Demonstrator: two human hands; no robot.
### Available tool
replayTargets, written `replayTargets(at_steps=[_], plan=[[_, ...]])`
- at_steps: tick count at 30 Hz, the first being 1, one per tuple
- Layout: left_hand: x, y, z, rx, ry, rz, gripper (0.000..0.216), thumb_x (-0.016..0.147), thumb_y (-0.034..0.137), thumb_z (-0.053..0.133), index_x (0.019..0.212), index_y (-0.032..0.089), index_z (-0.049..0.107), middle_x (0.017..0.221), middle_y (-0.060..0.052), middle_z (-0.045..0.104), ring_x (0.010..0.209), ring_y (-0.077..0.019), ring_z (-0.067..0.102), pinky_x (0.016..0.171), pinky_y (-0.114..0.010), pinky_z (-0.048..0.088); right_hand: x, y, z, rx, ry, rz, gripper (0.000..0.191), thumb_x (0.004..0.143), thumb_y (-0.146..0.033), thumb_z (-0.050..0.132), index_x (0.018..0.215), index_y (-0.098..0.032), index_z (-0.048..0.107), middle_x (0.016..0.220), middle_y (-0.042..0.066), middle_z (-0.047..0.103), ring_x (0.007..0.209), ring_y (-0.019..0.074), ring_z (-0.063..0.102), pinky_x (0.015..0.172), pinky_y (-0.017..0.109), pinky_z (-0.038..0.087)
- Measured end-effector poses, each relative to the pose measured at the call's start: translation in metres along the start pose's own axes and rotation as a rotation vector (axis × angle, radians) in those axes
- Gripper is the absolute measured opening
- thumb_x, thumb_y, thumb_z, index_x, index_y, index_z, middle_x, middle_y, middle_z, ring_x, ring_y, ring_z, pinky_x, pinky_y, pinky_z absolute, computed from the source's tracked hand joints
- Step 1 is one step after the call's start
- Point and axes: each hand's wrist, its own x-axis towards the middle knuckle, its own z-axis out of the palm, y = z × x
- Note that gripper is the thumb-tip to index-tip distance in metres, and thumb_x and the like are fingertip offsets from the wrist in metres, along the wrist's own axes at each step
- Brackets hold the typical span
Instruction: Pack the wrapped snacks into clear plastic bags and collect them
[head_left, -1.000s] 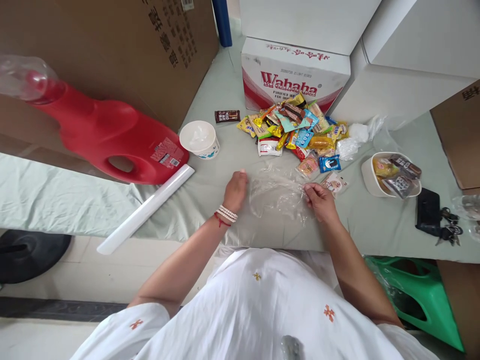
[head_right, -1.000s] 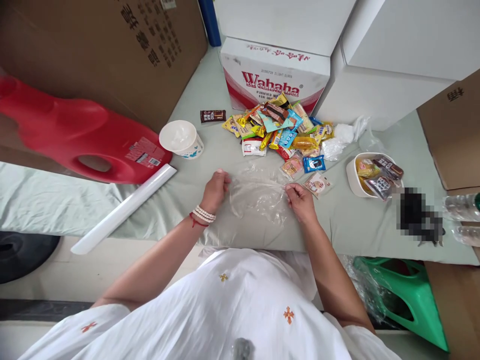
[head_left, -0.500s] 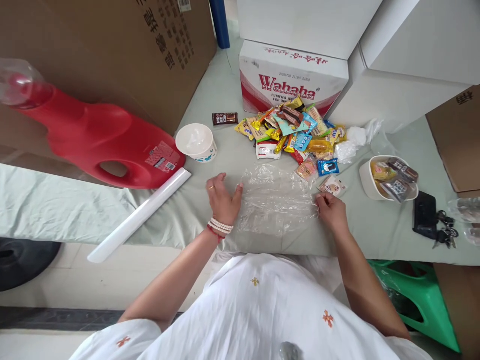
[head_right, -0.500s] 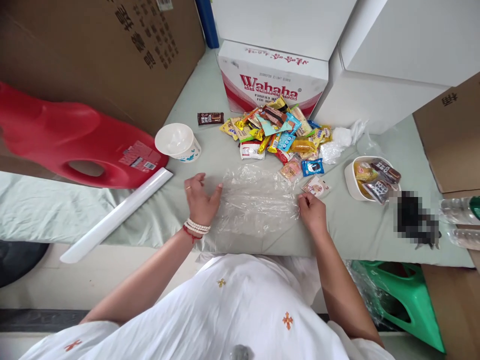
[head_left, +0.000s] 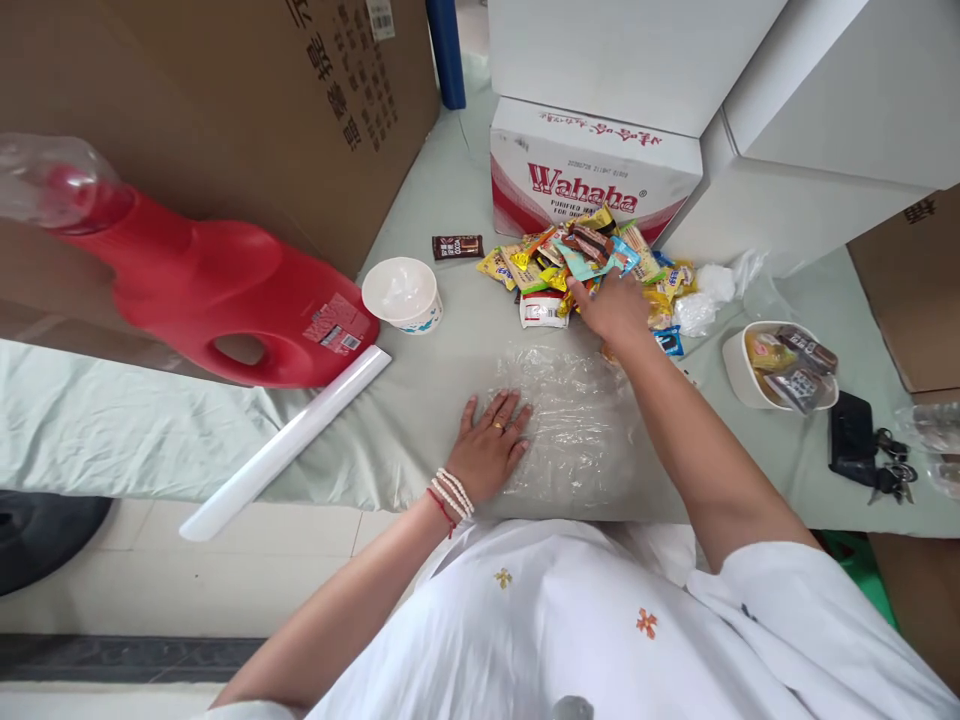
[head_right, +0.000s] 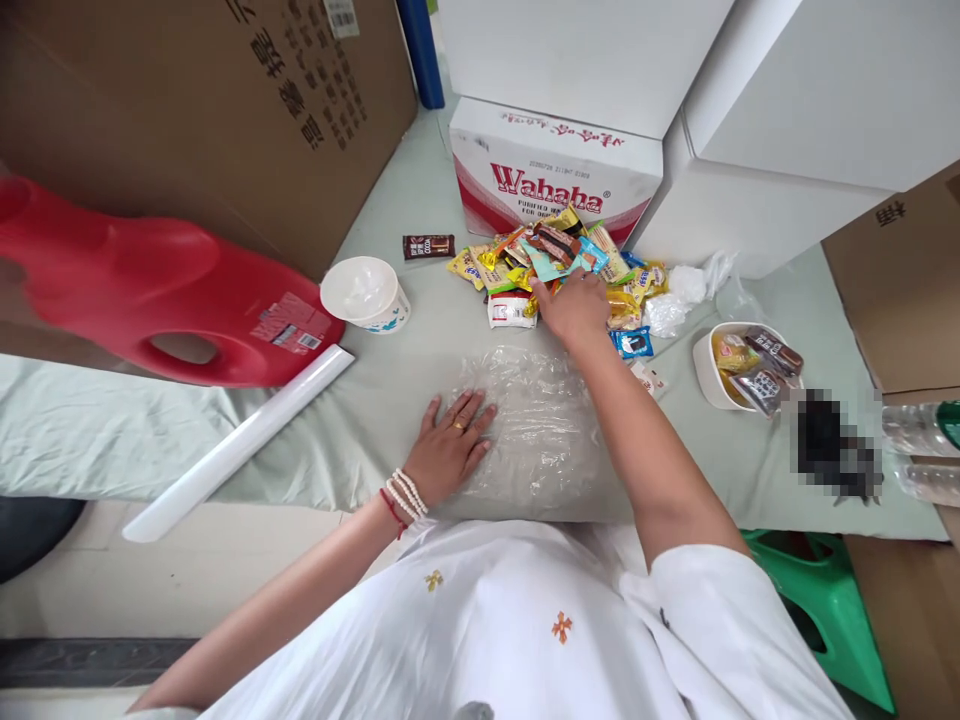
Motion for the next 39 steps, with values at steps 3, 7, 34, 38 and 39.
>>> replayTargets(at_steps=[3,7,34,38,39], plan=[[0.0,0.002,-0.002,0.092,-0.009,-0.001,0.053,0.106,0.038,0.043,0.158,0.025,0.049,0.169,-0.014,0.038,0.157,-0.0344,0.035,0.129,-0.068,0.011,0.014,-0.029,0.009,-0.083,-0.096,0.04,0.096,0.092,-0.059,0.068,0.151,0.01,0.036,0.15,0.039,0.043,0.141,0.048,0.039,0.109,0.058,0.042],[0.001,0.002,-0.006,0.163,-0.025,0.009,0.053,0.108,0.041,0.039,0.157,0.024,0.05,0.169,-0.012,0.04,0.157,-0.0313,0.036,0.13,-0.065,0.017,0.01,-0.028,0.008,-0.152,-0.156,0.056,0.074,0.093,-0.026,0.068,0.15,0.008,0.037,0.145,0.037,0.051,0.135,0.0411,0.052,0.106,0.048,0.047],[-0.001,0.0,-0.006,0.14,-0.022,0.013,0.053,0.108,0.042,0.038,0.155,0.023,0.051,0.169,-0.012,0.04,0.157,-0.0306,0.036,0.129,-0.065,0.017,-0.016,0.026,-0.023,0.087,-0.294,-0.051,0.049,0.077,-0.033,0.08,0.12,-0.016,0.061,0.104,0.012,0.071,0.095,0.0306,0.068,0.083,0.04,0.055],[0.0,0.0,-0.006,0.139,-0.034,0.011,0.054,0.107,0.042,0.038,0.157,0.023,0.05,0.17,-0.012,0.038,0.159,-0.0311,0.034,0.129,-0.067,0.016,-0.08,0.092,-0.064,0.155,-0.515,-0.246,0.036,0.077,-0.043,0.074,0.102,-0.02,0.061,0.083,0.002,0.064,0.073,0.0202,0.059,0.066,0.03,0.046],[0.001,0.0,-0.006,0.144,-0.038,0.011,0.054,0.107,0.042,0.038,0.157,0.023,0.049,0.17,-0.012,0.038,0.159,-0.0313,0.033,0.129,-0.067,0.016,-0.096,0.1,-0.068,0.178,-0.57,-0.305,0.035,0.078,-0.045,0.072,0.1,-0.021,0.06,0.082,0.001,0.062,0.071,0.0188,0.057,0.064,0.029,0.044]])
